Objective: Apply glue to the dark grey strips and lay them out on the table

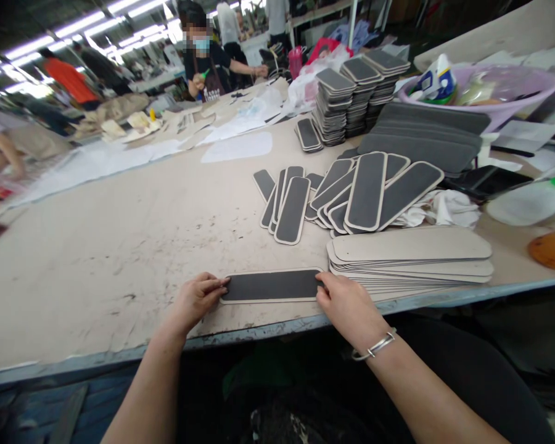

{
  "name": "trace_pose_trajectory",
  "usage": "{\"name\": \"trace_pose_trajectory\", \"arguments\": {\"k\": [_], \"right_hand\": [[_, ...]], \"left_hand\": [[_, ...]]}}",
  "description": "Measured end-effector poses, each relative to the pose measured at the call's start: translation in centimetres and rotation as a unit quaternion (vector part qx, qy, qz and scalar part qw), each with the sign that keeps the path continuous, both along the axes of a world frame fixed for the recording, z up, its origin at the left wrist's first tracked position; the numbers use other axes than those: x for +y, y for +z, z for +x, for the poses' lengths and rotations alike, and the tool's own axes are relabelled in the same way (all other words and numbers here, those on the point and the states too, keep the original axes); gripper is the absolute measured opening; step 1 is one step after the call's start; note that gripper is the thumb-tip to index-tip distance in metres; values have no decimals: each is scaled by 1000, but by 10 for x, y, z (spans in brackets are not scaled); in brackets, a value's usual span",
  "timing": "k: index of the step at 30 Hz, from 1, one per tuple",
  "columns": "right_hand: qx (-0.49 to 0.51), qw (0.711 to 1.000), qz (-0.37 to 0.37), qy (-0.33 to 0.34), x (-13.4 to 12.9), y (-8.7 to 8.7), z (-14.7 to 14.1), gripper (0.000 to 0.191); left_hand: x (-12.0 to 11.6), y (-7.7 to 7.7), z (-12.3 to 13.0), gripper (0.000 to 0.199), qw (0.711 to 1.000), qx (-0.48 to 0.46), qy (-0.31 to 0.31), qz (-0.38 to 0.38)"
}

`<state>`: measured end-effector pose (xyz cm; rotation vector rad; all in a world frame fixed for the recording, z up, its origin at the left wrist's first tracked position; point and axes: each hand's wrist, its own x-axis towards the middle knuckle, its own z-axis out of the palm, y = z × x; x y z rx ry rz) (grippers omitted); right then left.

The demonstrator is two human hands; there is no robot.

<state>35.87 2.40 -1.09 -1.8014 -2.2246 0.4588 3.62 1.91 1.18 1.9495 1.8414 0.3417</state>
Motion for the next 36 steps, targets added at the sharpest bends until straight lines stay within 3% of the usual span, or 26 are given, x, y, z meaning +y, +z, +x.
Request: {"name": "trace_pose_trajectory", "arguments": {"k": [8, 12, 16, 18, 22, 26, 30, 36], "right_hand": [[-54, 998, -7, 20, -4, 11, -4, 28], [-108, 994, 17, 5, -11, 18, -5, 27], [-84, 995, 61, -9, -15, 27, -15, 35], [-45, 995, 89, 13, -17, 31, -28, 41], [37, 986, 114, 117, -25, 26, -68, 52], [58, 975, 74, 200, -26, 10, -96, 71], [24, 978, 48, 204, -21, -5, -76, 77], [-32, 987, 47, 150, -17, -15, -28, 79]], "left_hand": [[5, -2, -3, 34, 999, -11, 24, -45], [7, -2, -4, 35, 998, -4, 36, -59], [8, -4, -5, 35, 998, 5, 32, -46], [9, -5, -7, 36, 999, 6, 30, -40], [10, -9, -9, 40, 998, 10, 35, -50], [12, -10, -12, 41, 999, 16, 32, -40], [13, -10, -13, 36, 999, 13, 29, -44], [9, -14, -15, 39, 993, -58, 62, -77]]}}
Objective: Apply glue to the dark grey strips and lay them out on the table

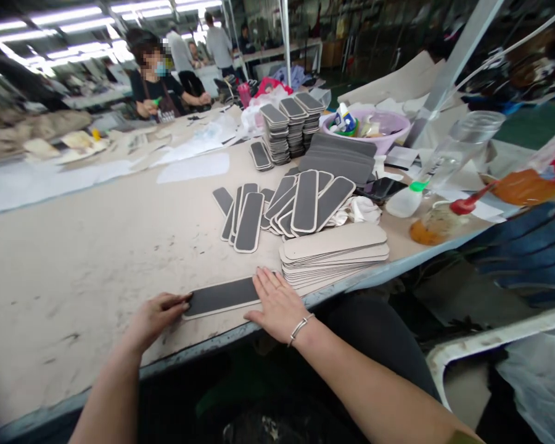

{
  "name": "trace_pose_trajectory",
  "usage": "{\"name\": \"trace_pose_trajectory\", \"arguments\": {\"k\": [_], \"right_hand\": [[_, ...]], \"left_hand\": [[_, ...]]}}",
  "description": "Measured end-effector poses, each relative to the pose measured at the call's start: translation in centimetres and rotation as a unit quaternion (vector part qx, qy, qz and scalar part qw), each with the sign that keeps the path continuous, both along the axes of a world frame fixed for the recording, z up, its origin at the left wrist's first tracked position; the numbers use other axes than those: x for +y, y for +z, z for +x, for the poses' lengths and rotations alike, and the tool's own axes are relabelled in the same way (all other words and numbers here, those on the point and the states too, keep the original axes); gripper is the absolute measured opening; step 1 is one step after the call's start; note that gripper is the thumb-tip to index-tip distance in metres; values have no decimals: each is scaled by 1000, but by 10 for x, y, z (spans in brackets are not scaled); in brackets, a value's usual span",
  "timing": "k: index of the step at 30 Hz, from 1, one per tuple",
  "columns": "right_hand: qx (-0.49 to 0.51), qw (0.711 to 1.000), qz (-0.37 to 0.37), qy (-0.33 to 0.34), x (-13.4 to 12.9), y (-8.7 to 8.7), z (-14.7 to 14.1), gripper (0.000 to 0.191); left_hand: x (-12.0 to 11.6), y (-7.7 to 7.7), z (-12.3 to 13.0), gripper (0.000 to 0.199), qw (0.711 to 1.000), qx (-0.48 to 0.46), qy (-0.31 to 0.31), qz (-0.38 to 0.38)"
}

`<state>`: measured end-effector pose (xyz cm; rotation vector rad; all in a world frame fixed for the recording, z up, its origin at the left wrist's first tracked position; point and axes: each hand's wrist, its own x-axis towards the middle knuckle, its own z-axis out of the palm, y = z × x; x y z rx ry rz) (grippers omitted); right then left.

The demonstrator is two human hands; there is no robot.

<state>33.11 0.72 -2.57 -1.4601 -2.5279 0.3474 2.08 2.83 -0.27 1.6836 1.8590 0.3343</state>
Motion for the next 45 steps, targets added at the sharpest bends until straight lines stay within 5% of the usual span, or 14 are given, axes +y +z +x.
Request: {"name": "trace_pose_trajectory", "arguments": {"k": [2, 4, 6, 8, 11, 14, 24, 31, 37, 45], "right_hand": [[-3, 1000, 5, -10, 0, -2, 2, 81], [2, 1000, 10, -17, 0, -4, -1, 83], [12, 1000, 14, -19, -1, -6, -5, 84], [22, 999, 25, -21, -1, -8, -7, 84], [23, 999, 43, -23, -2, -11, -6, 72], [8, 999, 43, -15, -1, -14, -5, 65], [39, 999, -22, -22, 1, -7, -5, 88], [68, 994, -78, -30, 2, -1, -14, 89], [133, 980, -85, 118, 6, -6, -34, 87], [110, 987, -118, 11, 2, -17, 5, 91]], "left_hand": [[-4, 3, -1, 44, 998, -43, 54, 12], [-9, 10, 5, 43, 987, -40, 119, 102], [-15, 17, 25, 42, 973, 2, 112, 204], [-20, 19, 60, 46, 973, 42, -7, 227], [-26, 8, 120, 60, 956, 84, -228, 164], [-26, -7, 148, 70, 933, 155, -294, 138], [-23, -19, 23, 64, 923, 276, -234, 132], [-16, -34, 25, 63, 928, 300, -206, 76], [-10, -29, 27, 67, 933, 313, -174, 26], [-17, -9, 40, 65, 939, 294, -177, 7]]}}
